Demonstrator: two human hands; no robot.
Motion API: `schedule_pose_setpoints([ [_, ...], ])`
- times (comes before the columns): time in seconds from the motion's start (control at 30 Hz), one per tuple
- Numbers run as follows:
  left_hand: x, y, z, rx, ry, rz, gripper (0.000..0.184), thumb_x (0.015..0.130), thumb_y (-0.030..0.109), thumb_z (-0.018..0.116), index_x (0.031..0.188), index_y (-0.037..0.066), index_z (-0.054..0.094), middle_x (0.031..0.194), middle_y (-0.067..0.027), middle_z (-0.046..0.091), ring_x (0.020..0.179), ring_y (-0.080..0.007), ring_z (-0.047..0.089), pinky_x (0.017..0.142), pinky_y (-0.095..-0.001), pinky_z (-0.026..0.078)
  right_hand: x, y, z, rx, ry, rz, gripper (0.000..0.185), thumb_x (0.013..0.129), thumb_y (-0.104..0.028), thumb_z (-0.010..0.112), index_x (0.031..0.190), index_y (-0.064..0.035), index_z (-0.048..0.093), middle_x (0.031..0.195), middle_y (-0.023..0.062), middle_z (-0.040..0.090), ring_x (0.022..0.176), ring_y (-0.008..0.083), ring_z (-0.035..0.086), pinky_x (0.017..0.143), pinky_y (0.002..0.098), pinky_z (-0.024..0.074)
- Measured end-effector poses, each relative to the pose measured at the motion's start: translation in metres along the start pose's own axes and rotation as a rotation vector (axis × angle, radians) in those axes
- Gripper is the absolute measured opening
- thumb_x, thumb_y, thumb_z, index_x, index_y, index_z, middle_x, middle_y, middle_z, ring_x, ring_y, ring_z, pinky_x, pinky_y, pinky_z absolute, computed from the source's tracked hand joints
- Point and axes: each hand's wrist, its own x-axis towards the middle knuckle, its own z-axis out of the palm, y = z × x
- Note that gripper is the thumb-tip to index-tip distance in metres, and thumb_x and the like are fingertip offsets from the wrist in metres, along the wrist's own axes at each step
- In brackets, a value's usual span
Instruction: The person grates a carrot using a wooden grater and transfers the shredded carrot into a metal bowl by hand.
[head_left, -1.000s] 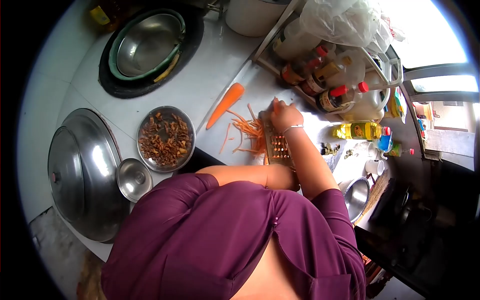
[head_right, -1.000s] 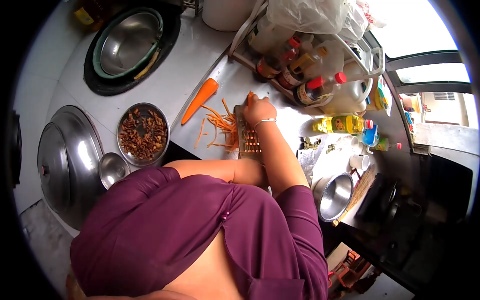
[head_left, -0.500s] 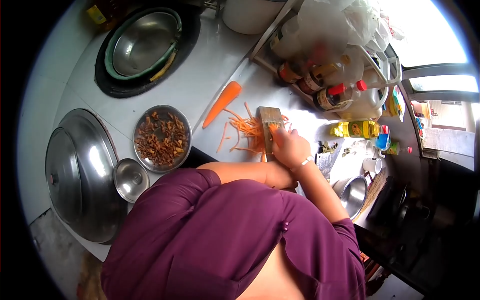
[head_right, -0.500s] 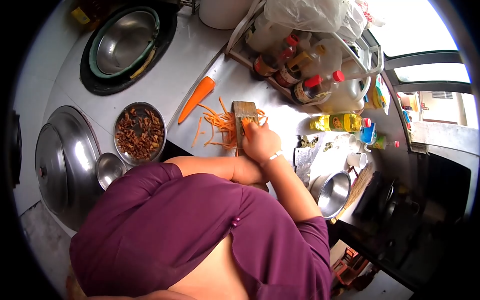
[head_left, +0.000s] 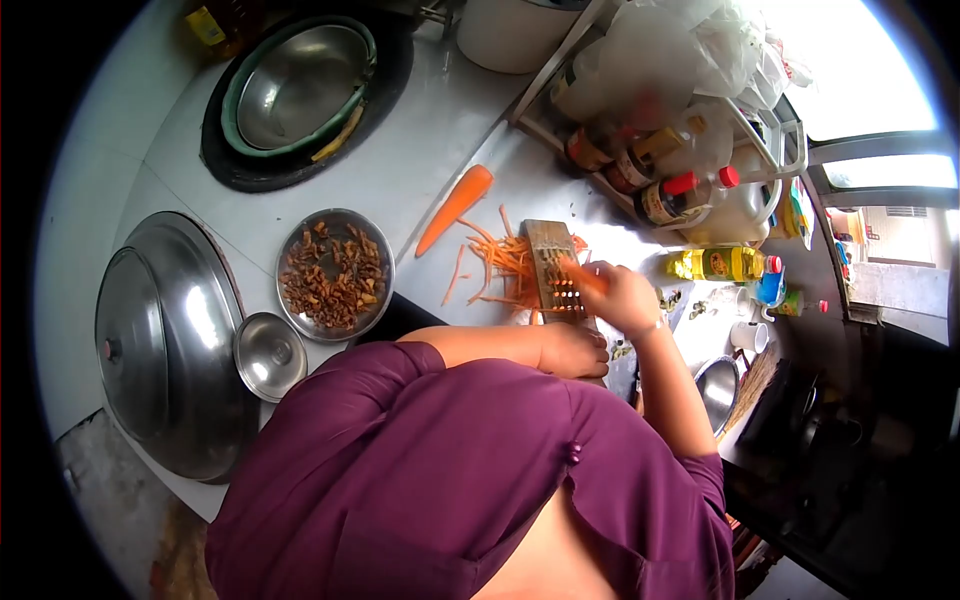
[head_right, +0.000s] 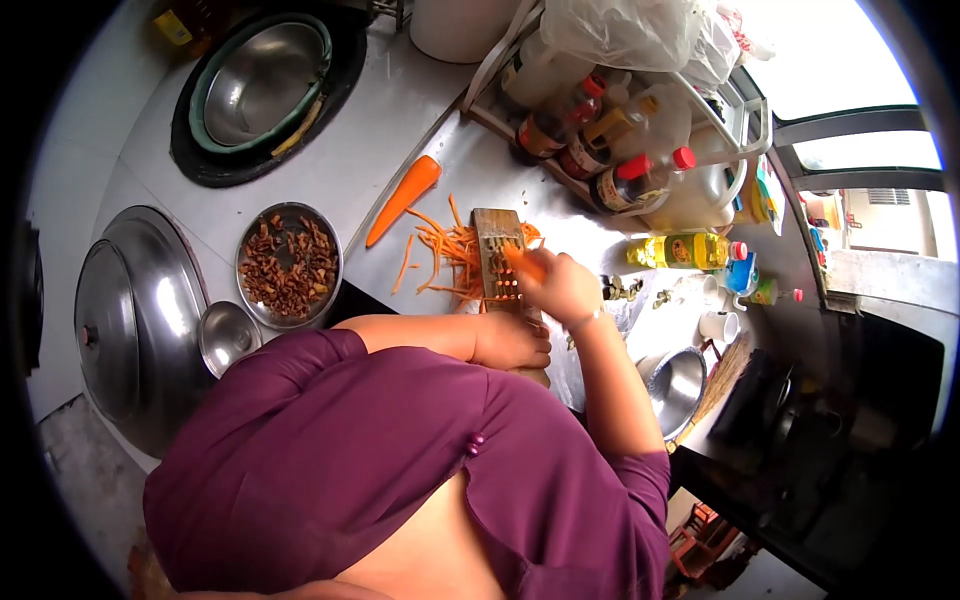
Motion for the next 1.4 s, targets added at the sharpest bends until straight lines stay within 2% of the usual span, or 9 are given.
schedule_pose_setpoints([
  [0.1, 0.017, 0.011, -0.019, -0.203, -0.379, -0.284, 0.022, 0.084, 0.022, 0.053, 0.083, 0.006, 0.068, 0.092, -0.0104, 0.066, 0.091, -0.0279, 0.064, 0.077, -0.0404, 0.051, -0.03, -0.001, 0.012, -0.098, 0.006, -0.079, 0.037, 0.081, -0.04, 0.061, 0.107, -0.0156, 0.067, 0.088, 0.0217, 0.066, 0.08, 0.0374, 0.067, 0.076, 0.0457, 0.0538],
  [0.57, 0.007, -0.003, 0.01, -0.148, -0.095, -0.121, 0.02, 0.085, 0.02, 0.054, 0.094, 0.008, 0.066, 0.101, -0.0115, 0.066, 0.101, -0.0288, 0.062, 0.086, -0.04, 0.051, 0.104, 0.0, 0.046, -0.116, 0.113, 0.085, 0.04, 0.083, -0.035, 0.058, 0.112, -0.0079, 0.065, 0.103, 0.0209, 0.066, 0.093, 0.0342, 0.067, 0.086, 0.043, 0.052],
  [0.67, -0.008, -0.002, 0.017, -0.023, 0.009, -0.005, 0.016, 0.083, 0.019, 0.054, 0.088, 0.008, 0.065, 0.093, -0.0084, 0.064, 0.097, -0.0283, 0.061, 0.084, -0.0382, 0.052, 0.107, 0.035, 0.074, 0.321, 0.215, 0.225, 0.05, 0.081, -0.041, 0.061, 0.119, -0.0085, 0.065, 0.101, 0.0205, 0.07, 0.093, 0.0355, 0.067, 0.085, 0.0395, 0.0513],
  [0.77, -0.01, 0.001, 0.022, -0.017, -0.025, -0.031, 0.014, 0.08, 0.02, 0.056, 0.085, 0.009, 0.064, 0.087, -0.0062, 0.062, 0.094, -0.0273, 0.06, 0.082, -0.037, 0.052, 0.103, 0.083, 0.092, 0.918, 0.108, 0.305, 0.046, 0.086, -0.039, 0.064, 0.116, -0.0033, 0.065, 0.095, 0.0081, 0.067, 0.082, 0.0187, 0.066, 0.066, 0.0309, 0.0551],
  [1.0, -0.009, 0.003, 0.014, -0.007, -0.034, -0.015, 0.01, 0.075, 0.017, 0.059, 0.083, 0.01, 0.061, 0.088, -0.0043, 0.062, 0.095, -0.0264, 0.06, 0.079, -0.036, 0.054, 0.053, 0.081, 0.07, 1.448, -0.078, 0.427, 0.043, 0.093, -0.035, 0.057, 0.128, -0.0107, 0.06, 0.115, 0.0098, 0.063, 0.095, 0.0235, 0.064, 0.071, 0.0401, 0.058],
  [1.17, -0.008, 0.0, 0.022, -0.013, -0.097, 0.012, 0.02, 0.068, 0.019, 0.063, 0.086, 0.01, 0.061, 0.088, -0.0052, 0.061, 0.096, -0.0274, 0.059, 0.081, -0.0371, 0.052, 0.035, 0.069, 0.089, 1.254, 0.077, 0.327, 0.044, 0.089, -0.031, 0.064, 0.126, -0.0082, 0.059, 0.104, 0.0076, 0.067, 0.081, 0.0182, 0.067, 0.066, 0.0318, 0.0567],
  [1.23, -0.006, 0.0, 0.023, -0.015, -0.155, 0.013, 0.029, 0.063, 0.019, 0.066, 0.09, 0.01, 0.061, 0.09, -0.0063, 0.061, 0.098, -0.0285, 0.058, 0.084, -0.0384, 0.051, 0.033, 0.058, 0.09, 0.767, 0.322, 0.107, 0.048, 0.085, -0.032, 0.068, 0.123, -0.0041, 0.059, 0.098, 0.0116, 0.069, 0.083, 0.0187, 0.068, 0.071, 0.0309, 0.0554],
  [1.3, -0.005, 0.001, 0.019, 0.008, -0.028, 0.035, 0.011, 0.074, 0.016, 0.06, 0.082, 0.009, 0.063, 0.085, -0.0055, 0.063, 0.092, -0.0269, 0.062, 0.079, -0.0374, 0.053, 0.007, 0.048, 0.073, 0.555, 0.316, 0.06, 0.047, 0.08, -0.029, 0.069, 0.12, -0.0049, 0.06, 0.098, 0.0239, 0.068, 0.088, 0.0285, 0.069, 0.078, 0.0362, 0.054],
  [1.4, 0.006, 0.01, 0.002, -0.358, -0.129, -0.273, 0.018, 0.081, 0.016, 0.057, 0.084, 0.002, 0.068, 0.086, -0.0138, 0.067, 0.083, -0.0304, 0.064, 0.078, -0.0395, 0.05, -0.036, 0.018, 0.05, 0.248, 0.299, -0.083, 0.04, 0.076, -0.026, 0.067, 0.113, -0.01, 0.064, 0.088, 0.0209, 0.065, 0.082, 0.0362, 0.064, 0.076, 0.0431, 0.0528],
])
